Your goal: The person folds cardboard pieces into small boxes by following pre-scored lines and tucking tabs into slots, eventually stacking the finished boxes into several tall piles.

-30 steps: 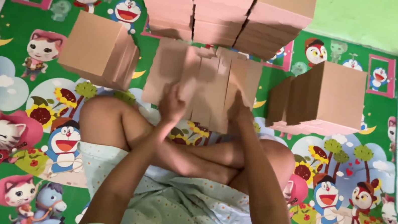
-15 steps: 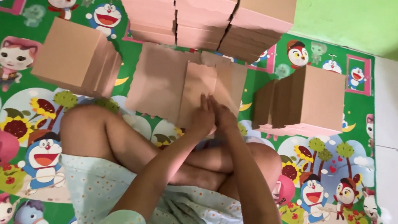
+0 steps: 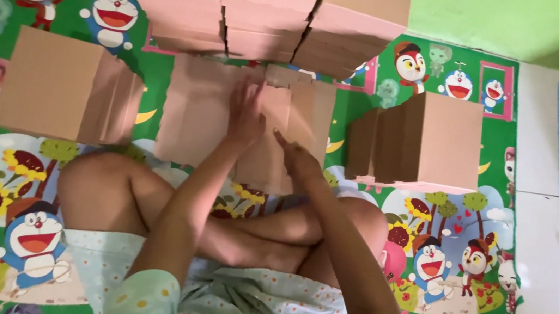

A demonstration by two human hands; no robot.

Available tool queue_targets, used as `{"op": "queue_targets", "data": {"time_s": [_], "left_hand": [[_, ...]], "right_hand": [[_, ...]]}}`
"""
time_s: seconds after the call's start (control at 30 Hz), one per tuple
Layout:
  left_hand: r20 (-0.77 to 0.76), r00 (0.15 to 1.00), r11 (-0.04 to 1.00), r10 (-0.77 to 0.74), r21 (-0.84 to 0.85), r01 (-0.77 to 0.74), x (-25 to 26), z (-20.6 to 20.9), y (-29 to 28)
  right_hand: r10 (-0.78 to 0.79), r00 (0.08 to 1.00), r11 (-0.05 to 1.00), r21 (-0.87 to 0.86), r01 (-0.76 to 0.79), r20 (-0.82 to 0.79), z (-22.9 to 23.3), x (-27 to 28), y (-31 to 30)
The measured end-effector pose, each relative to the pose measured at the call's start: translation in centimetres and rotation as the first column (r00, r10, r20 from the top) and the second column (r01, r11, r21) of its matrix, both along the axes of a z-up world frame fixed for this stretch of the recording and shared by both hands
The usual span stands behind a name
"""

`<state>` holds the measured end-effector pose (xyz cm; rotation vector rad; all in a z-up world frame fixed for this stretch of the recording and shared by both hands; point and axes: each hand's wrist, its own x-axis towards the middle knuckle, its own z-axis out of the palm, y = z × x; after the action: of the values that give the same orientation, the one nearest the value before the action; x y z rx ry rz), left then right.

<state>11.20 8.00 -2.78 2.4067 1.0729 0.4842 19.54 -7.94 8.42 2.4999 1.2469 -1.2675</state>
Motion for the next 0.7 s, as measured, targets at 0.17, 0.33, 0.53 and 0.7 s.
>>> {"op": "queue_targets", "data": {"time_s": [0.17,0.33,0.53,0.7], "left_hand": [[0.402,0.828,0.855,-0.391,0.493,0.164,5.1,4.0,3.7],[0.326,0.845,0.83,-0.425,0.512,0.22,9.4,0.3,4.8],[0.173,0.902,0.801,-0.395,0.545,0.246,11.7,-3.1,4.2],[0.045,0.917,0.782,-0.397,0.54,0.312,12.7,-7.1,4.5]], "right_hand": [[0.169,0.985,0.984,0.059,-0.17,0.012,-1.2,1.4,-0.3],[-0.16,0.986,0.986,0.036,0.162,-0.044,-0.5,0.4,0.1],[-0.049,0.997,0.999,-0.01,0.049,-0.055,-2.2,1.1,0.9],[0.198,0.98,0.979,-0.056,-0.196,0.016,-3.8,1.0,-0.2]]}}
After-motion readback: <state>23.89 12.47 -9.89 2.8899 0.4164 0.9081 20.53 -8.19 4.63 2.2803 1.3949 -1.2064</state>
